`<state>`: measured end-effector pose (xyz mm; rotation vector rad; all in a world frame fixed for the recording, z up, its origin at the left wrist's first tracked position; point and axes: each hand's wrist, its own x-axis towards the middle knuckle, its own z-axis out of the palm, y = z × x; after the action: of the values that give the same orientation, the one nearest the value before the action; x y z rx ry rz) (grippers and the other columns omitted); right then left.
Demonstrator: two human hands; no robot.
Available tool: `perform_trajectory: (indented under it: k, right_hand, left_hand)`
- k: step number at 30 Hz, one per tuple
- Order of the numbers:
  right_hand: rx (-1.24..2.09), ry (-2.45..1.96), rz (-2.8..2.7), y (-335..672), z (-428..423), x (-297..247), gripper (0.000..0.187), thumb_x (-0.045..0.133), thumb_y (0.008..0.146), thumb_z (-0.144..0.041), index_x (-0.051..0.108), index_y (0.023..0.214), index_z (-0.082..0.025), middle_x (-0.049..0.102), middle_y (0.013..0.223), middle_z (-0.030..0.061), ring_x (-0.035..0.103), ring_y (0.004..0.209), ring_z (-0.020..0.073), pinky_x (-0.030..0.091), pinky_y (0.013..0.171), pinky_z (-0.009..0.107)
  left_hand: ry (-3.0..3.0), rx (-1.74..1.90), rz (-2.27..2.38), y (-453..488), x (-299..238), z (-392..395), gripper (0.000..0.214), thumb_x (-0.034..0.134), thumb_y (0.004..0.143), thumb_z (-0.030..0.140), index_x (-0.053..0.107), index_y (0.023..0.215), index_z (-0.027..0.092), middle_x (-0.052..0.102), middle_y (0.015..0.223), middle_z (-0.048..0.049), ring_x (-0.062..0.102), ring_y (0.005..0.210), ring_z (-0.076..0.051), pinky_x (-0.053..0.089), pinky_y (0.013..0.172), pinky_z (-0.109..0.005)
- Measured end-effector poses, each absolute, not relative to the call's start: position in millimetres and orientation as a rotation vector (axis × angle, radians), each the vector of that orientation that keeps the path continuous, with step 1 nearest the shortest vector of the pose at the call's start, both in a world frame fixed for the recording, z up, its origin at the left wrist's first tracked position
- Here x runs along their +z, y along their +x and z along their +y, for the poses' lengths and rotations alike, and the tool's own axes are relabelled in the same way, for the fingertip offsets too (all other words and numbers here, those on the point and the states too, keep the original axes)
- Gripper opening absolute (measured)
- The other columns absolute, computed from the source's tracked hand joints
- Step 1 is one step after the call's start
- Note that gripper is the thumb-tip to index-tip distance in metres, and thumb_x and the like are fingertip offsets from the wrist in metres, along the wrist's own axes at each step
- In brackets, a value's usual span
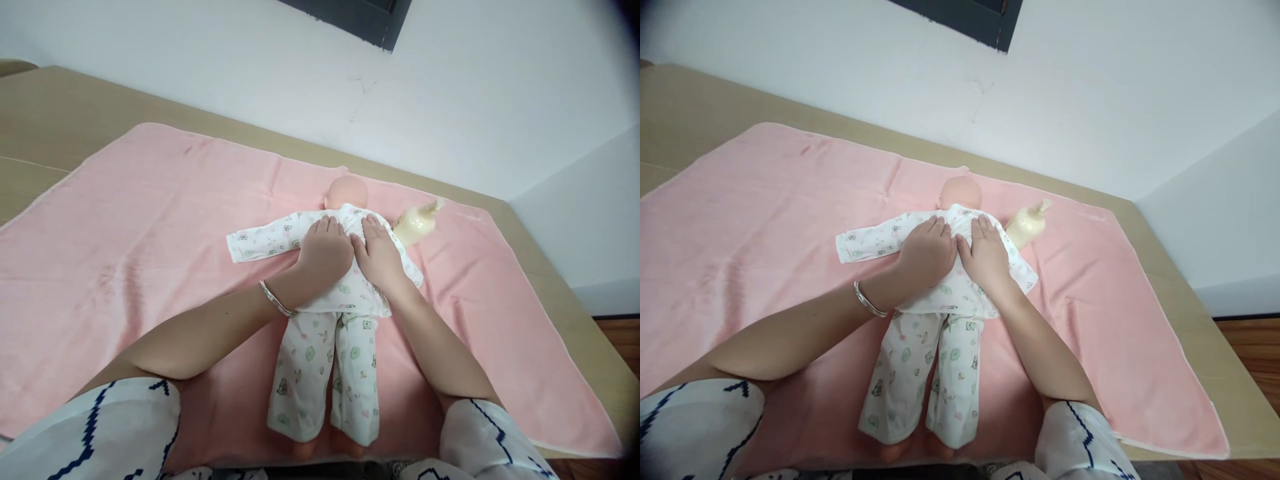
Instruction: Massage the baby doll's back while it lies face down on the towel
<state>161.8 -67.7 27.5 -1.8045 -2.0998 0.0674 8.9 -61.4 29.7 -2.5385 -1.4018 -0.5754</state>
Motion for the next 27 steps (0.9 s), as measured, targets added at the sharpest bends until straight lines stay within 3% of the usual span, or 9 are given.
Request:
perform_trajectory:
  k: [5, 9, 17, 23, 27]
  right_hand:
    - [-0.085, -1.806, -2.081, 148, -84, 31, 0.058, 0.031, 0.103, -0.041, 0.058, 0.134, 0.0, 0.056, 0.144, 0.0265, 0.049, 0.14, 0.0372, 0.038, 0.118, 0.053]
    - [-0.112, -1.821, -2.08, 139, -95, 35, 0.05, 0.033, 0.101, -0.036, 0.063, 0.124, -0.003, 0.061, 0.138, 0.0273, 0.054, 0.135, 0.0378, 0.042, 0.115, 0.054]
    - [0.054, -1.769, -2.084, 152, -82, 33, 0.058, 0.032, 0.102, -0.047, 0.056, 0.136, -0.007, 0.054, 0.147, 0.0228, 0.045, 0.144, 0.0351, 0.038, 0.119, 0.054]
    - [0.067, -1.731, -2.12, 156, -74, 29, 0.061, 0.033, 0.102, -0.044, 0.05, 0.142, -0.001, 0.049, 0.151, 0.0249, 0.039, 0.148, 0.035, 0.029, 0.124, 0.053]
    - [0.092, -1.712, -2.125, 159, -72, 27, 0.06, 0.035, 0.102, -0.044, 0.049, 0.144, -0.004, 0.048, 0.153, 0.0221, 0.038, 0.149, 0.0335, 0.029, 0.124, 0.052]
  left_hand:
    - [-2.574, -0.733, -1.412, 1, 27, -42, 0.032, 0.04, 0.097, 0.02, 0.069, 0.085, 0.013, 0.069, 0.094, -0.015, 0.064, 0.102, -0.03, 0.052, 0.09, -0.044]
    - [-2.555, -0.807, -1.561, -1, 22, -30, 0.031, 0.04, 0.098, 0.026, 0.067, 0.095, 0.012, 0.069, 0.1, -0.0158, 0.063, 0.103, -0.03, 0.05, 0.094, -0.045]
    - [-2.565, -0.824, -1.582, 1, 17, -31, 0.038, 0.036, 0.1, 0.03, 0.064, 0.111, 0.006, 0.066, 0.117, -0.0208, 0.058, 0.118, -0.033, 0.043, 0.106, -0.048]
    - [-2.547, -0.814, -1.575, 1, 14, -30, 0.041, 0.034, 0.101, 0.031, 0.063, 0.114, 0.005, 0.067, 0.119, -0.0202, 0.058, 0.12, -0.033, 0.043, 0.107, -0.048]
    - [-2.548, -0.827, -1.568, 2, 14, -31, 0.041, 0.035, 0.101, 0.031, 0.063, 0.115, 0.005, 0.067, 0.12, -0.0204, 0.058, 0.121, -0.033, 0.043, 0.107, -0.049]
